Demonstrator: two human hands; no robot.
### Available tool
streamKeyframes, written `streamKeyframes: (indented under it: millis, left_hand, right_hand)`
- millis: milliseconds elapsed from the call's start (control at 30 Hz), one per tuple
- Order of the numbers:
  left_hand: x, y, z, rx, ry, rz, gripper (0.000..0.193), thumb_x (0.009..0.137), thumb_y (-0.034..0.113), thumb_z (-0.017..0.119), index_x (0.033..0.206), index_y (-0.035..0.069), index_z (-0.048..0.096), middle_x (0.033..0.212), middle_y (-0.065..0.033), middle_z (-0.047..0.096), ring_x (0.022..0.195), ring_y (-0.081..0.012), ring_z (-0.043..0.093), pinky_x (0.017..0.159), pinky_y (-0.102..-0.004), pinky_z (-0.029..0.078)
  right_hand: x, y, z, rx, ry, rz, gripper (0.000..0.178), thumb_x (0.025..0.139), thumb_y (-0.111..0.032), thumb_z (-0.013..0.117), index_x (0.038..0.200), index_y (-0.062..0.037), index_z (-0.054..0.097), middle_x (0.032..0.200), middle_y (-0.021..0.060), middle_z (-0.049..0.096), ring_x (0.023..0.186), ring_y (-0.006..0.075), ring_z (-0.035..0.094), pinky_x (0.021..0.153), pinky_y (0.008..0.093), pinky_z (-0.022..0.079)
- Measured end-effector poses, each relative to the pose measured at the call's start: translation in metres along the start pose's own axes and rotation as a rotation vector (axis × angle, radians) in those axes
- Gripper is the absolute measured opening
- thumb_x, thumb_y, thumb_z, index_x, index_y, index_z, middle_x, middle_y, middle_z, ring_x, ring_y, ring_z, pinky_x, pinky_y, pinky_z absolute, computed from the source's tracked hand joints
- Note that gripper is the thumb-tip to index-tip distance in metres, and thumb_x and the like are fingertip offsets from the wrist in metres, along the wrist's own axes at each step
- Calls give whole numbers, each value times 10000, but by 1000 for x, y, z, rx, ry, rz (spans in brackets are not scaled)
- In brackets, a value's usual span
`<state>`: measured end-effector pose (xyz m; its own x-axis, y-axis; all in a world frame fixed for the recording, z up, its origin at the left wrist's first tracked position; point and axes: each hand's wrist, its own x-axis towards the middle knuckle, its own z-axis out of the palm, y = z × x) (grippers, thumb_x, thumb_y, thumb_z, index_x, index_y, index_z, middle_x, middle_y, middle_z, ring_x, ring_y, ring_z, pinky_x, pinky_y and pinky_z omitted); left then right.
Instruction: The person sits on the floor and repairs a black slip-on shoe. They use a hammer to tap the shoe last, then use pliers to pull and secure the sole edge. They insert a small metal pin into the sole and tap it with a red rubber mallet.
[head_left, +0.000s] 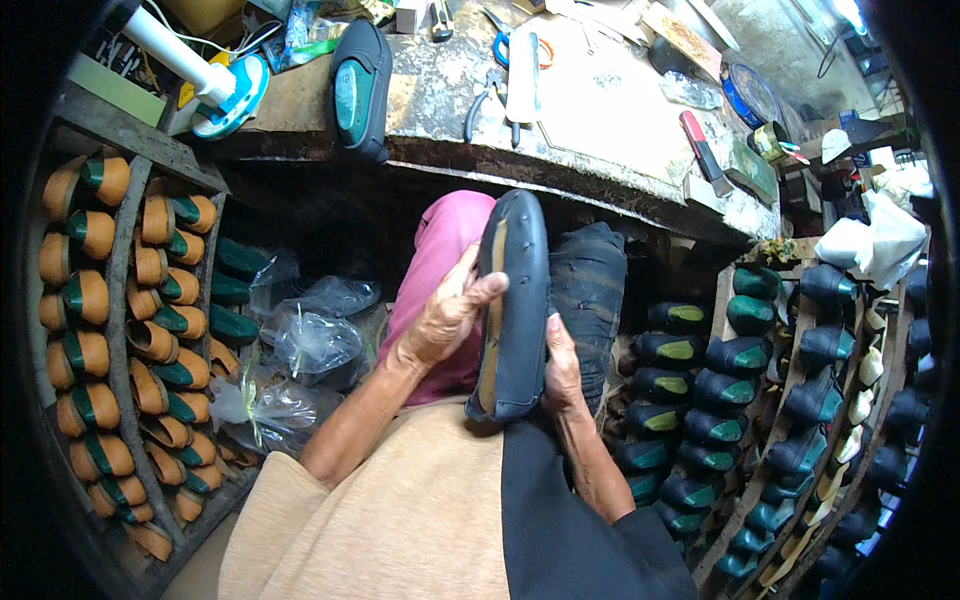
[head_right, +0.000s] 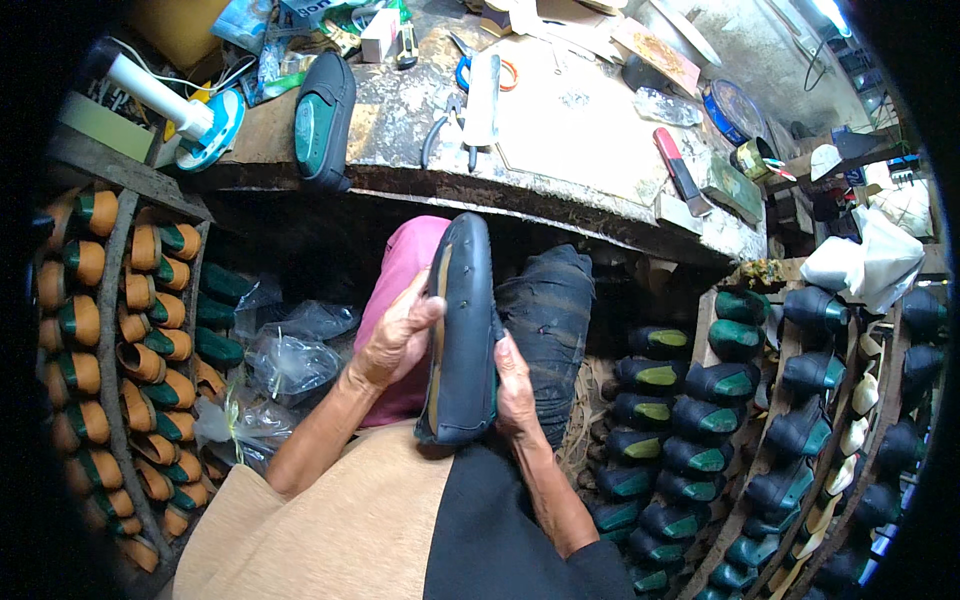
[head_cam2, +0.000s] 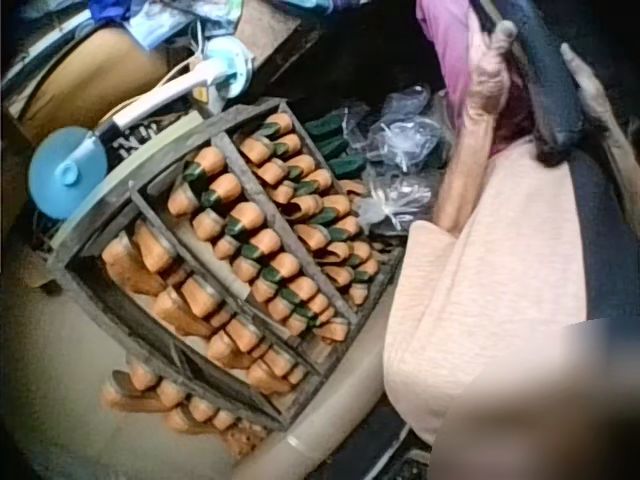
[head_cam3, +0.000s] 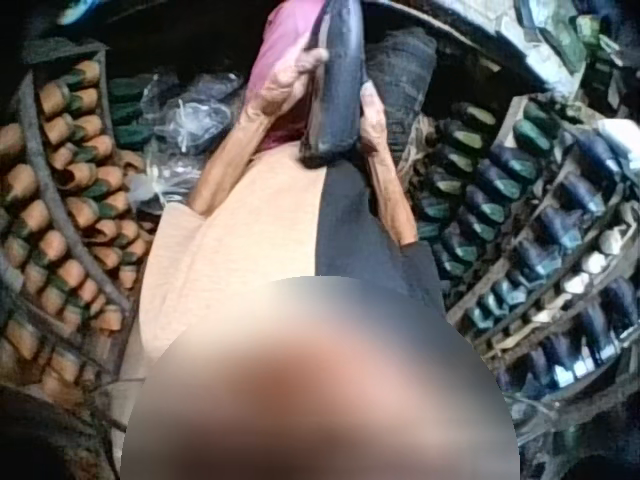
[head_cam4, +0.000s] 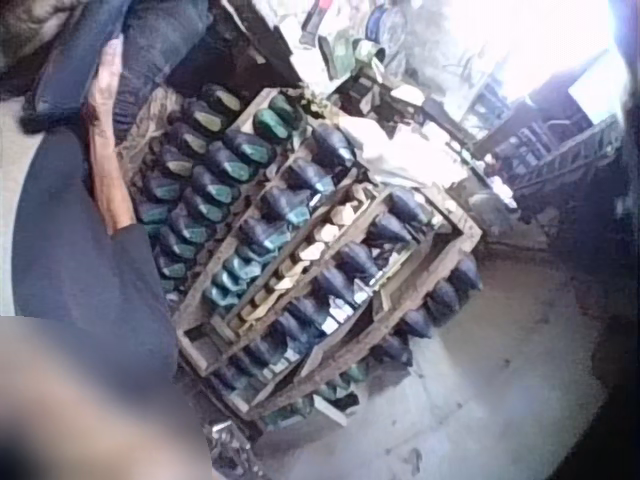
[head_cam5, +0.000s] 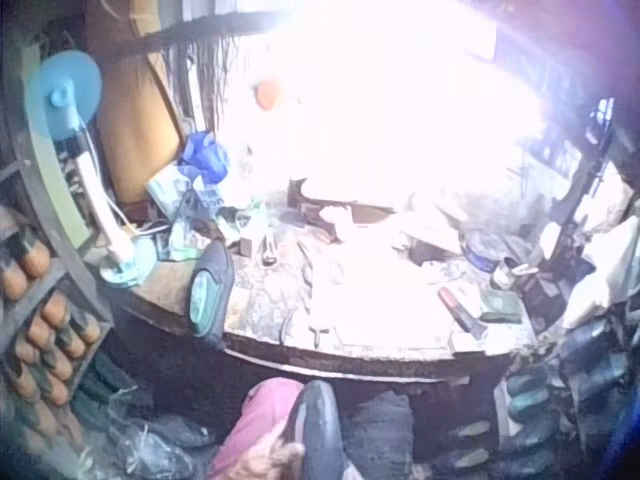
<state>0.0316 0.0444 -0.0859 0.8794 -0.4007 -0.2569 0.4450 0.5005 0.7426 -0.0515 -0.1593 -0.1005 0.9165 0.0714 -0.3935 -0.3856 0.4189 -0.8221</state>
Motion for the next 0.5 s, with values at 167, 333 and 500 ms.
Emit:
streamKeyframes:
  millis: [167,333,500]
  left_hand:
    - [20,-16,-1,-143,107,34,522,1129,151,789,1589,9,586,1465,-88,704,1286,-136,676,1146,-339,562]
    - [25,-22,6,915,66,347,905,1051,201,841,1769,-87,372,1697,-352,563,1596,-414,566,1329,-462,434]
    - [27,-3,16,1377,53,337,893,1016,248,799,1708,-140,389,1166,-423,751,1079,-563,772,999,-558,614]
  right_hand:
    - [11,-6,0,-548,69,-169,543,1269,-324,543,1687,23,535,1569,97,649,1359,180,649,1187,335,522]
    - [-1,-25,-3,-717,127,-167,795,1118,-237,816,1711,109,414,1546,294,670,1409,299,687,1174,430,568]
    - [3,-19,-4,-1084,218,-380,895,1009,-178,900,1687,133,406,1299,357,753,1078,382,820,892,438,683]
